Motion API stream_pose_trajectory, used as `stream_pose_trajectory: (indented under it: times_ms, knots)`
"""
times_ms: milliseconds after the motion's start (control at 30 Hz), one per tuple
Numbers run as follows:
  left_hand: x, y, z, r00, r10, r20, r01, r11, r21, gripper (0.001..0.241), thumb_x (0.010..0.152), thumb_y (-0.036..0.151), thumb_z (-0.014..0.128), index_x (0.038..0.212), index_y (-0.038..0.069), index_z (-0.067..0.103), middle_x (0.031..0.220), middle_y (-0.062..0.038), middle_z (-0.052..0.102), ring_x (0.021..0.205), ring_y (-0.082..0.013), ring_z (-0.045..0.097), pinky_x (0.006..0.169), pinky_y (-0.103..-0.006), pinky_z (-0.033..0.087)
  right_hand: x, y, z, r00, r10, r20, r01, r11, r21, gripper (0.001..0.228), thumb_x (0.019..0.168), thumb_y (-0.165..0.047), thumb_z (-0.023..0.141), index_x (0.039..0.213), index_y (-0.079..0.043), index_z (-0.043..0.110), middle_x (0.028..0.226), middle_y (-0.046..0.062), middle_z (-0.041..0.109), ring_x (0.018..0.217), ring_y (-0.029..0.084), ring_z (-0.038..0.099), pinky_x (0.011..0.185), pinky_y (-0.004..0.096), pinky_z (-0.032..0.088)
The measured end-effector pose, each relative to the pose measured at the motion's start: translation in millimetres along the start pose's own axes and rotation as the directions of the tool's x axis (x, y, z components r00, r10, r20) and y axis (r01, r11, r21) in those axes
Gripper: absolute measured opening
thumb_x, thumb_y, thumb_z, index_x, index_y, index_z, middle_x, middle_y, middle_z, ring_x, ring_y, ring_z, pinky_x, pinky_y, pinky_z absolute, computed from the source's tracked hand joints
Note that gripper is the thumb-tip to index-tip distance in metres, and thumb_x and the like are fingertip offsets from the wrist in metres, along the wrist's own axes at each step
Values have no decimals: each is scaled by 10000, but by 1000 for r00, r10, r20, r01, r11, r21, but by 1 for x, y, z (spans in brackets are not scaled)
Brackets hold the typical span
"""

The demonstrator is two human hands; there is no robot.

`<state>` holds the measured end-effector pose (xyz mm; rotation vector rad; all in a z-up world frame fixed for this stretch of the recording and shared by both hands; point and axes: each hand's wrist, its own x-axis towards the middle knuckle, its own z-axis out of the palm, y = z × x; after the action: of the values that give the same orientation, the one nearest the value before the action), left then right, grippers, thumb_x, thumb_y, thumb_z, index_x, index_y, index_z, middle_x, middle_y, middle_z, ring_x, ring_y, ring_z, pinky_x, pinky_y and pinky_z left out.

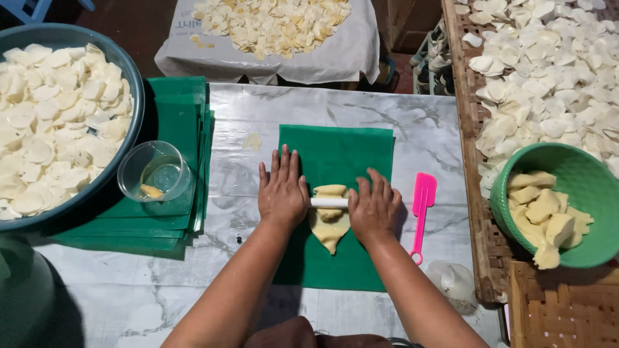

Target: Flattening a piece of dough using a small rolling pin on a green mat.

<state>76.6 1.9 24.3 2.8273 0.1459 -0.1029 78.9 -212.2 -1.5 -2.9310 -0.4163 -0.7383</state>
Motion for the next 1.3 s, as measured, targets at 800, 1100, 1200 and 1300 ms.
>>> stream_pose_trajectory:
  times_ms: [800, 1100, 1200, 1300]
  knots:
    - [18, -4, 9, 997, -19, -81, 18, 1000, -3, 653, 1042, 389, 273, 1633, 112, 230, 1729, -106, 125, 1594, -296, 73, 1274, -527, -19, 3, 16, 17, 1000, -5, -17, 8, 991, 134, 455, 1012, -634, 466, 913, -194, 524, 983, -10, 455, 819, 225, 551, 735, 410, 441]
    - [-26, 2, -2, 999, -42, -19, 42, 999, 32, 652, 1029, 351, 243, 1636, 119, 191, 1735, -91, 69, 1593, -285, 24, 1272, -518, -37, -19, 22, 16, 990, -129, -48, 131, 991, 40, 414, 1022, -520, 486, 700, -261, 464, 707, -60, 425, 684, 175, 537, 616, 354, 384]
    - [-25, 4, 2, 997, -67, -32, 67, 998, 1, 652, 1022, 333, 259, 1634, 113, 208, 1734, -96, 84, 1591, -297, 46, 1276, -513, -1, -16, 17, 10, 986, -155, -56, 157, 987, 30, 348, 1017, -414, 468, 713, -246, 452, 728, -33, 438, 706, 191, 548, 625, 354, 398]
    - [-16, -4, 14, 998, -63, -30, 63, 998, 1, 663, 1004, 323, 267, 1632, 117, 213, 1729, -100, 110, 1588, -314, 65, 1277, -521, 12, -17, 13, 15, 990, -122, -72, 123, 992, 11, 311, 985, -381, 475, 712, -231, 457, 733, -15, 452, 713, 219, 562, 620, 379, 418]
